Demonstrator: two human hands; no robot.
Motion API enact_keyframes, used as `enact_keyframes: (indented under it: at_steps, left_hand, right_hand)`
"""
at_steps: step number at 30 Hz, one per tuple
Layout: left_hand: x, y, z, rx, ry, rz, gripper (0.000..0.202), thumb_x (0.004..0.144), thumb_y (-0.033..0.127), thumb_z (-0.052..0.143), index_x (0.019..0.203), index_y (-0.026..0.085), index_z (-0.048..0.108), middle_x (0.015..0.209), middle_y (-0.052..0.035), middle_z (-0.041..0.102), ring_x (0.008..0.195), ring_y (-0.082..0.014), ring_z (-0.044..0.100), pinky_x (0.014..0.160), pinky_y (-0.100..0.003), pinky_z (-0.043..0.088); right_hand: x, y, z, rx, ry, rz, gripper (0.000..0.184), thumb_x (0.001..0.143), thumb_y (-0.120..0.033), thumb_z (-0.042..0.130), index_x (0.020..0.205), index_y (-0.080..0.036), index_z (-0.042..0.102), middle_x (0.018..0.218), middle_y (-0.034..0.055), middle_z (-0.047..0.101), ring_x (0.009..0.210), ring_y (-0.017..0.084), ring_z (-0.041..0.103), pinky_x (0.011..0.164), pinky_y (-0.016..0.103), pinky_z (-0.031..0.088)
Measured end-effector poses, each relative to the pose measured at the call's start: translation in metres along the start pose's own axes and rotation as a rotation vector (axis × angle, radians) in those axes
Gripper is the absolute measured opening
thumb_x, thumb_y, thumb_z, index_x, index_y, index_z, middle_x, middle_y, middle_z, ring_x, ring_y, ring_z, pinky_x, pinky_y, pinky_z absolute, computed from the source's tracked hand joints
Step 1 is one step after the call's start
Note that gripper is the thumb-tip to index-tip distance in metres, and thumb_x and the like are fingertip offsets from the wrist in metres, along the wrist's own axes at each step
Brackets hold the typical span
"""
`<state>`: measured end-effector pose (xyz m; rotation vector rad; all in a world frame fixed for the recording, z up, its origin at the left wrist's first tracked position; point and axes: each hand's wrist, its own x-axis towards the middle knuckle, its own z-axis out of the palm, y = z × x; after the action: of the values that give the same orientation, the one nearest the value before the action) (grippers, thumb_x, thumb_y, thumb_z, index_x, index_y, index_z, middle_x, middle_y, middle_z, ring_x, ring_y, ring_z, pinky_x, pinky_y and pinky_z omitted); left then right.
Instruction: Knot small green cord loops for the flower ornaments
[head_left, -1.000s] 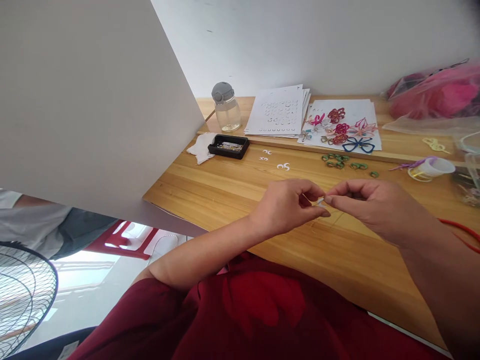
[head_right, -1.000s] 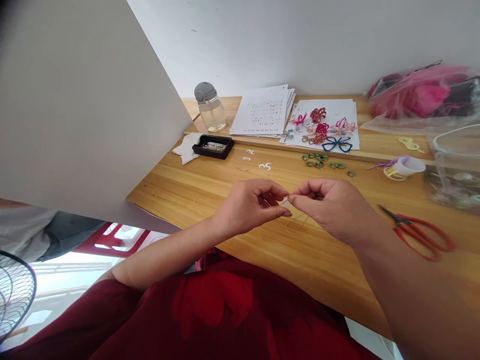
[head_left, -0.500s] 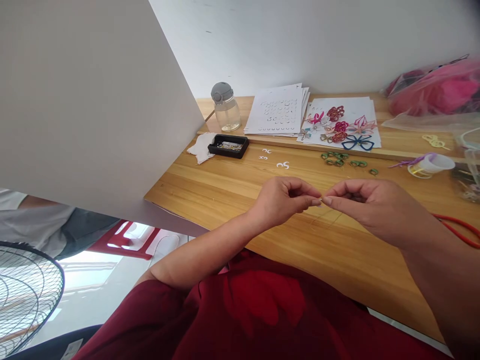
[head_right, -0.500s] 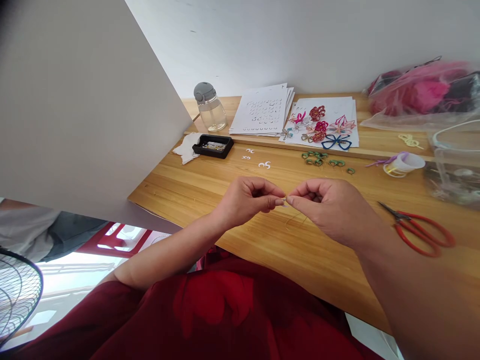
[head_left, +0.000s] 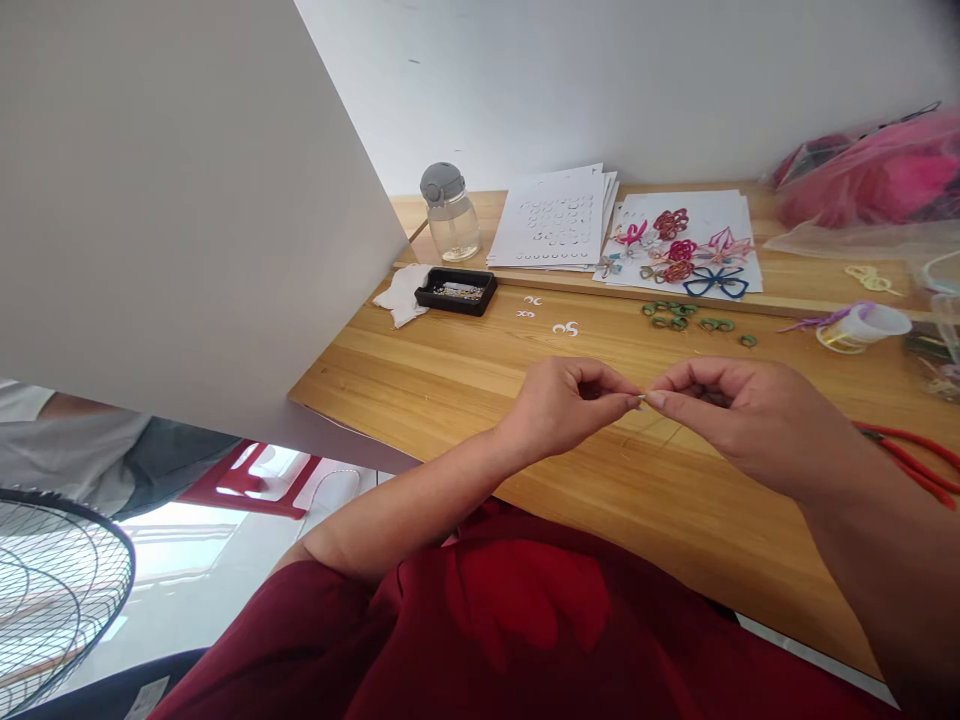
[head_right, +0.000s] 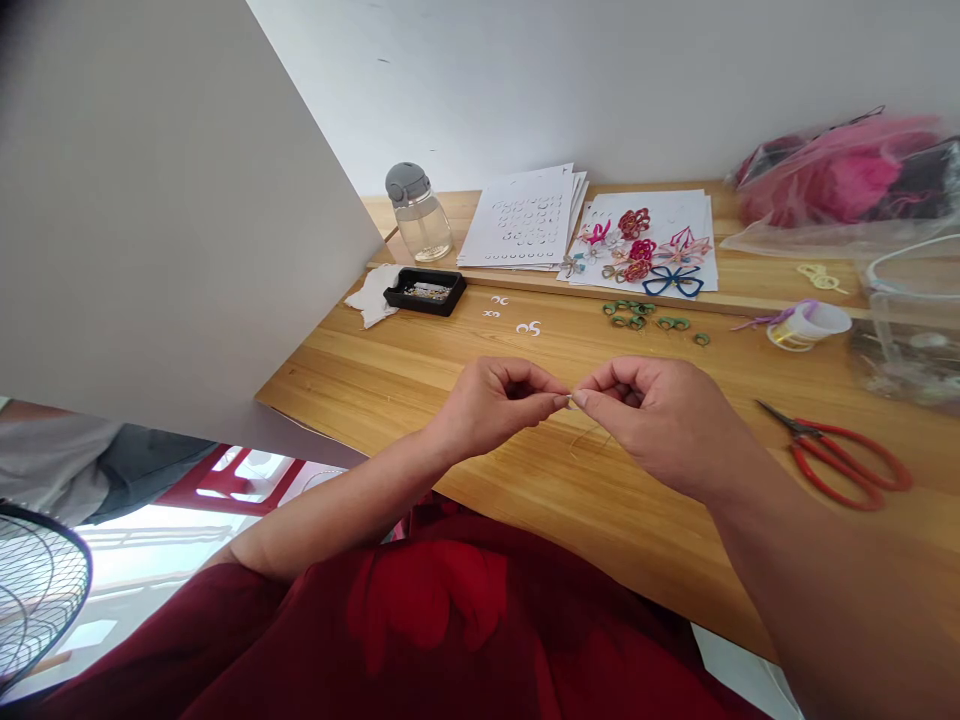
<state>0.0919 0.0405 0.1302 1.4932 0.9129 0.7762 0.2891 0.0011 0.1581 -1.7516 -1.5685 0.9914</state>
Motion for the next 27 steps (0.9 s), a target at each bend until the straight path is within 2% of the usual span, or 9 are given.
enact_keyframes:
  at_steps: [5,10,13,15,17,19,23,27]
  left_hand:
    - [-0.001,0.007,0.001,-0.066,0.008,-0.107,0.022,0.075,0.028,0.091,0.079,0.013,0.076,0.065,0.002,0.067,0.058,-0.0061,0.053,0.055,-0.02,0.039]
    - [-0.001,0.011,0.002,-0.153,0.011,-0.214,0.016,0.082,0.022,0.085,0.079,0.012,0.072,0.061,0.0027,0.064,0.055,-0.0057,0.054,0.053,-0.02,0.041]
    - [-0.001,0.012,0.001,-0.158,0.01,-0.21,0.015,0.085,0.021,0.082,0.078,0.012,0.071,0.06,0.0027,0.064,0.053,-0.0049,0.053,0.053,-0.019,0.041]
    - [-0.001,0.013,0.0,-0.154,0.005,-0.201,0.015,0.085,0.02,0.081,0.079,0.012,0.071,0.06,0.0026,0.064,0.053,-0.0048,0.053,0.053,-0.019,0.041]
    - [-0.002,0.015,-0.001,-0.157,-0.001,-0.2,0.015,0.085,0.02,0.081,0.078,0.012,0.07,0.061,0.0022,0.065,0.054,-0.0049,0.054,0.054,-0.019,0.042]
    - [-0.002,0.016,-0.002,-0.154,-0.003,-0.207,0.015,0.085,0.02,0.081,0.078,0.012,0.07,0.061,0.002,0.065,0.054,-0.0051,0.054,0.055,-0.019,0.042]
    - [-0.003,0.017,-0.001,-0.125,-0.005,-0.215,0.015,0.085,0.021,0.08,0.078,0.012,0.07,0.061,0.0021,0.063,0.054,-0.0052,0.053,0.055,-0.019,0.042]
    - [-0.003,0.016,-0.001,-0.104,-0.022,-0.204,0.014,0.085,0.022,0.08,0.08,0.012,0.071,0.061,0.0021,0.063,0.054,-0.0054,0.052,0.056,-0.019,0.042]
  right_hand:
    - [0.0,0.001,0.001,-0.055,0.035,-0.032,0.042,0.072,-0.065,0.071,0.074,-0.024,0.074,0.058,-0.0003,0.055,0.052,0.013,0.042,0.05,0.03,0.03]
    - [-0.003,0.0,0.001,-0.04,0.045,-0.054,0.041,0.075,-0.065,0.072,0.074,-0.024,0.075,0.056,-0.0009,0.053,0.05,0.013,0.041,0.047,0.029,0.028]
    - [-0.003,-0.002,0.0,-0.006,0.026,-0.076,0.051,0.073,-0.074,0.075,0.073,-0.023,0.075,0.055,-0.0009,0.052,0.05,0.013,0.04,0.047,0.028,0.027]
    - [-0.002,-0.003,-0.002,0.03,-0.001,-0.1,0.058,0.071,-0.081,0.076,0.075,-0.023,0.076,0.059,0.0007,0.057,0.052,0.013,0.043,0.048,0.028,0.03]
    - [-0.002,-0.003,-0.007,0.065,-0.01,-0.12,0.063,0.071,-0.085,0.074,0.083,-0.023,0.079,0.066,0.0027,0.063,0.056,0.014,0.047,0.05,0.029,0.035]
    - [-0.002,-0.003,-0.012,0.073,0.011,-0.138,0.065,0.073,-0.086,0.073,0.093,-0.024,0.08,0.068,0.0024,0.063,0.056,0.015,0.047,0.051,0.03,0.036]
    - [-0.005,-0.006,-0.019,0.054,0.03,-0.145,0.066,0.077,-0.084,0.071,0.101,-0.023,0.08,0.06,-0.001,0.054,0.055,0.015,0.044,0.051,0.03,0.035]
    - [-0.009,-0.011,-0.02,0.072,0.066,-0.194,0.05,0.08,-0.069,0.076,0.098,-0.022,0.079,0.065,0.0005,0.06,0.056,0.013,0.046,0.05,0.028,0.036]
